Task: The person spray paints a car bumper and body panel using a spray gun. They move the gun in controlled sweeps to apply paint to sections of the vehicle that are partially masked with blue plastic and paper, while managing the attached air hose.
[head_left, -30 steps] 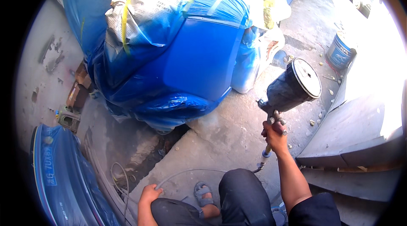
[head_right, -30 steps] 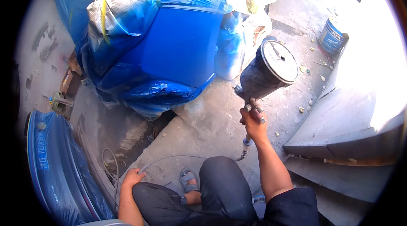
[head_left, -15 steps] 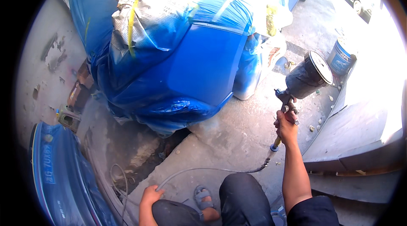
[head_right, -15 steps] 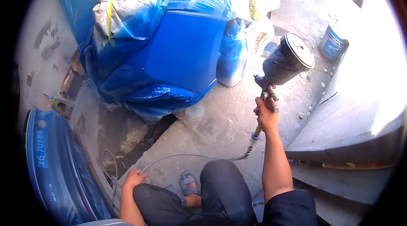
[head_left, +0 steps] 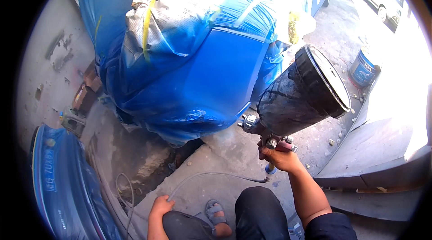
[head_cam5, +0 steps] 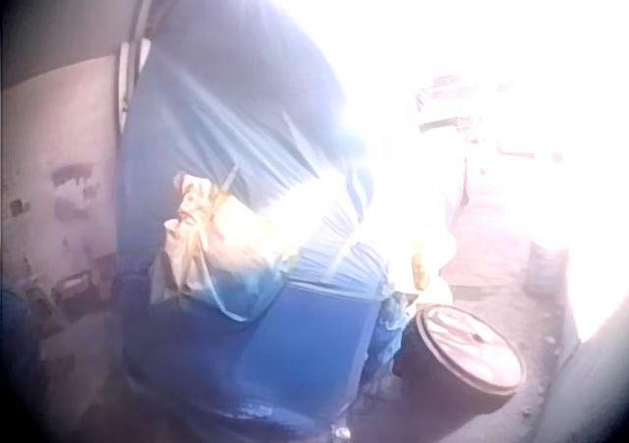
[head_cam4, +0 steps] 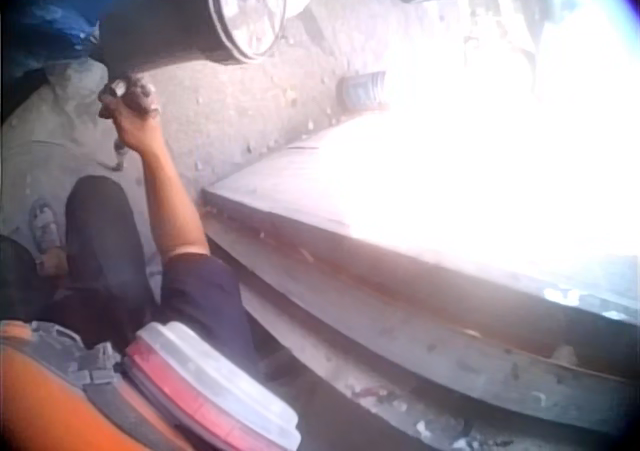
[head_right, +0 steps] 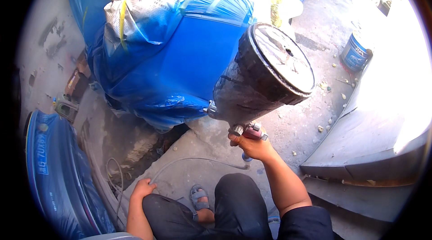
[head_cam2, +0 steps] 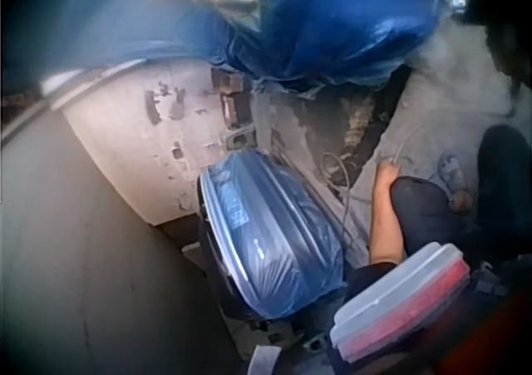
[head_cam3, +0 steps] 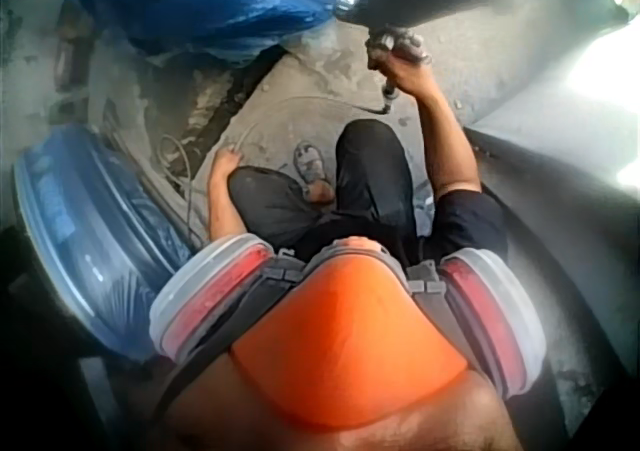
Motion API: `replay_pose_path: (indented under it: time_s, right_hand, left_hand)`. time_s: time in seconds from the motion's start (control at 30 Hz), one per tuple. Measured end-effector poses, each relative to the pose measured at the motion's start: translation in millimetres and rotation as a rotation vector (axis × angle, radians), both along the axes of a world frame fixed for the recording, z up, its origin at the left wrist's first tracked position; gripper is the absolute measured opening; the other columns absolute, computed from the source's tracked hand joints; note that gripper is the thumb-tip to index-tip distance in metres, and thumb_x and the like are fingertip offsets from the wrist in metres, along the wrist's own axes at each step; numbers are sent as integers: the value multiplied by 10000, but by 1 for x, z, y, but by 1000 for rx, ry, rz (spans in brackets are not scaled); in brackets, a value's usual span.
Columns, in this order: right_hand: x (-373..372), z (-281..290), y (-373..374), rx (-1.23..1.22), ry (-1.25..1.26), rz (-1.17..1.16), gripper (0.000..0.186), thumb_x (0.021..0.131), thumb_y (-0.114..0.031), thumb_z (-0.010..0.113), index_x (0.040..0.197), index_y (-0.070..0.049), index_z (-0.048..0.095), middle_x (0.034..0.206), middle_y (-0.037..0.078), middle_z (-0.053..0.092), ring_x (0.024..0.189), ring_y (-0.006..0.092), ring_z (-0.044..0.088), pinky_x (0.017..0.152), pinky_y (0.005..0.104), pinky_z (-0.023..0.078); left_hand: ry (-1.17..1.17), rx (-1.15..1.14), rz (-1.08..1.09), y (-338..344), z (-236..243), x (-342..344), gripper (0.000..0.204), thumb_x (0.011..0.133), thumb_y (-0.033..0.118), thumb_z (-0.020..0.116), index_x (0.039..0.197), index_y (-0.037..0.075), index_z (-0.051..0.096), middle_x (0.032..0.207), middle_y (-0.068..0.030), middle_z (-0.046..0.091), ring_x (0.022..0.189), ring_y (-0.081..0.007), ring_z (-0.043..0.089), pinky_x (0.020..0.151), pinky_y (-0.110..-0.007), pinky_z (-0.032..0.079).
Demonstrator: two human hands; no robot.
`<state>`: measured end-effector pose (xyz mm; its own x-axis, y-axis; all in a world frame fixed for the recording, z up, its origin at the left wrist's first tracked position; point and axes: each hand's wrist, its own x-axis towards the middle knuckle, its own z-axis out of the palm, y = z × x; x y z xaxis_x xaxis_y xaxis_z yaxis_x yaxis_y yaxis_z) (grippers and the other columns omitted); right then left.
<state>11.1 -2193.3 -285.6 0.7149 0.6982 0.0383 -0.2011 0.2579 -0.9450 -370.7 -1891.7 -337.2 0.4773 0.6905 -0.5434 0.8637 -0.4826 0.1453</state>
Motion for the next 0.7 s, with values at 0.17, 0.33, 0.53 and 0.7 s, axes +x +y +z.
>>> replay_pose_path:
  time_s: [0.17, 0.33, 0.53, 0.7]
  right_hand:
    - [40, -6, -24, -238, 117, -359, 271, 840, -286, 683, 954, -95, 527, 671, 42, 591, 503, 105, 531, 411, 224, 395]
    - [86, -23, -60, -334, 195, -700, 312, 853, -385, 656, 950, -94, 596, 657, 12, 567, 506, 73, 502, 390, 214, 347]
    - [85, 8, -40, -405, 127, -695, 307, 880, -376, 626, 1009, -98, 606, 646, 5, 556, 467, 55, 445, 410, 204, 333]
    - [11, 82, -1, -377, 128, -319, 304, 861, -189, 639, 1083, -36, 498, 683, 36, 579, 585, 110, 560, 495, 242, 427]
  left_hand:
    - [2, -35, 45, 0, 7, 3, 397, 747, 321, 655, 920, -35, 626, 964, -282, 610, 957, -402, 588, 824, -425, 457]
    - [-34, -52, 5, 1, 4, 9, 371, 750, 304, 650, 894, -36, 622, 897, -272, 618, 911, -403, 600, 795, -427, 467]
    - [-37, -54, 12, -9, 1, 11, 342, 758, 283, 631, 897, -30, 624, 899, -264, 624, 896, -402, 604, 792, -430, 469]
    - [-15, 130, 148, -32, 6, -40, 276, 787, 240, 600, 891, -15, 631, 906, -227, 640, 865, -400, 606, 779, -453, 475]
